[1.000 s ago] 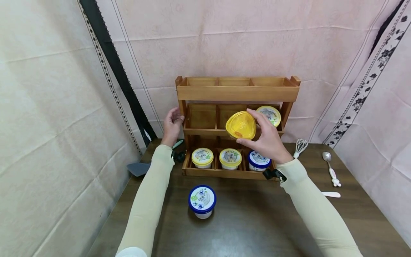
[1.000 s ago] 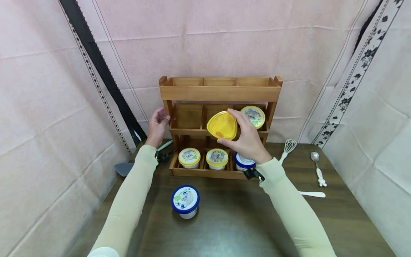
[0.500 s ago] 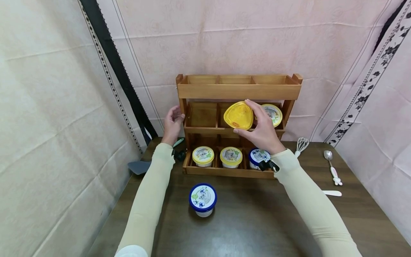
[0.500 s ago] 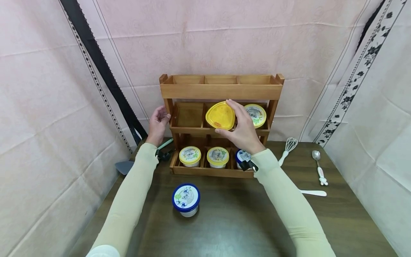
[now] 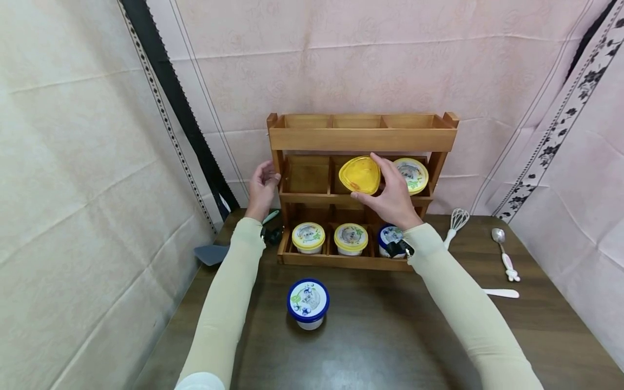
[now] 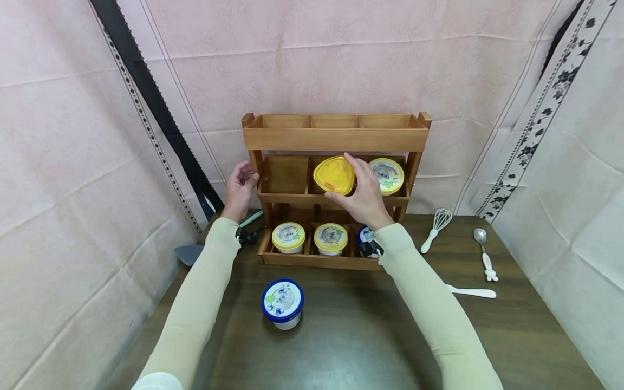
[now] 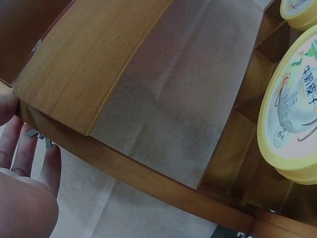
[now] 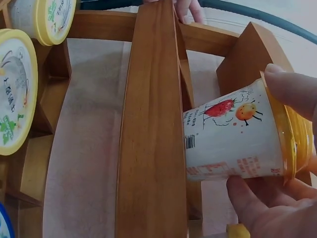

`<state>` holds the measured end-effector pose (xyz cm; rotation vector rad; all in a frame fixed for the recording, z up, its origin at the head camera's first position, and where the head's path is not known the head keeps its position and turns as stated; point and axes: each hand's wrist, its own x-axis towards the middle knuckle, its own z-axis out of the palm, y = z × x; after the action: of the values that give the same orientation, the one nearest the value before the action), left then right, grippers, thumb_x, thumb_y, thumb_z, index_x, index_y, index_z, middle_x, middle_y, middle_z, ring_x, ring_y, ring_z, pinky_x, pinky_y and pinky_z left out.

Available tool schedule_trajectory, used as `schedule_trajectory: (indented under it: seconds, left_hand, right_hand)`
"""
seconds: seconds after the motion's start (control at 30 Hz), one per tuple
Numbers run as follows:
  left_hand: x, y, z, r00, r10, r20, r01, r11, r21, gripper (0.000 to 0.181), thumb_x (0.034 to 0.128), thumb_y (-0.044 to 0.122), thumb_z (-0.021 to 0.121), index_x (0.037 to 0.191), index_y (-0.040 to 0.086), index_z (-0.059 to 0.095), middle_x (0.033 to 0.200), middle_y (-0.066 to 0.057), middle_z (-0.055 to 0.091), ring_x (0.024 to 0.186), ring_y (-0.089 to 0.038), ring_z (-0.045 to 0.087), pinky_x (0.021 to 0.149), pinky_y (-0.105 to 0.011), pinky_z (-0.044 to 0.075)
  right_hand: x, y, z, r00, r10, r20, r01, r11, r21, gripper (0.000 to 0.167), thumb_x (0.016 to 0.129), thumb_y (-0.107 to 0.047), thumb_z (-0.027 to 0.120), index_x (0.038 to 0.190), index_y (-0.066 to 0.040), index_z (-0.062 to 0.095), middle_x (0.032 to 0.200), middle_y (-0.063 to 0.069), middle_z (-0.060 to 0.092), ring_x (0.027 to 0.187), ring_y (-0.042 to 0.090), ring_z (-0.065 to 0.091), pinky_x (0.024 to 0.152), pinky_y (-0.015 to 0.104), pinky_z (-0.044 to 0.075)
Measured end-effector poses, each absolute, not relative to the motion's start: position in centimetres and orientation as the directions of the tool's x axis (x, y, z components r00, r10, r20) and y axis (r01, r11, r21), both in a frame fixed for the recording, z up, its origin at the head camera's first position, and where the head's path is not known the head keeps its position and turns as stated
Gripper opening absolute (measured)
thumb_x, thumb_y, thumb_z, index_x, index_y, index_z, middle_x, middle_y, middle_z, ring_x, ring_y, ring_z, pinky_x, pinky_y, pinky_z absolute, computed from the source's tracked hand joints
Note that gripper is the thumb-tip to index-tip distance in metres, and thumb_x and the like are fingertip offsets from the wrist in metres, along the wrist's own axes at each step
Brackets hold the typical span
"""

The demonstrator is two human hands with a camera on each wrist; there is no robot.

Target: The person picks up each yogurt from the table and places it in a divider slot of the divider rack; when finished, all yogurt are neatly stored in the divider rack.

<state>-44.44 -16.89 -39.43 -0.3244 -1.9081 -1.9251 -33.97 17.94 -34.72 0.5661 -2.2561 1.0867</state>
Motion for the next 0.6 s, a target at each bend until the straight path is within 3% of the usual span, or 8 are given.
schedule_trajectory:
  seconds: [0.37, 0.6]
  left_hand:
    - [-44.4, -17.1, -39.5, -0.896, -0.119, 0.427, 0.427, 0.026, 0.904, 0.042, 0.1045, 0.012, 0.067, 0.145, 0.020, 0.059, 0.140, -0.006, 0.061, 0.125, -0.019, 0.057, 0.113, -0.038, 0.049]
    - [-44.3, -17.0, -39.4, -0.887, -0.118, 0.446, 0.446, 0.025, 0.895, 0.042, 0.1038, 0.010, 0.068, 0.144, 0.017, 0.060, 0.138, -0.008, 0.062, 0.123, -0.019, 0.058, 0.111, -0.038, 0.050]
  right_hand:
    - [-35.4, 17.1, -34.1, -0.830, -0.124, 0.545, -0.504, 0.587, -0.634, 0.097, 0.087, -0.044, 0.088, 0.161, -0.009, 0.036, 0.152, 0.017, 0.053, 0.134, 0.034, 0.054, 0.112, 0.054, 0.049]
    - [-35.6, 17.0, -34.3, -0.856, -0.142, 0.497, -0.471, 0.609, -0.638, 0.097, 0.091, -0.041, 0.084, 0.165, -0.009, 0.031, 0.156, 0.020, 0.049, 0.137, 0.037, 0.051, 0.114, 0.056, 0.046]
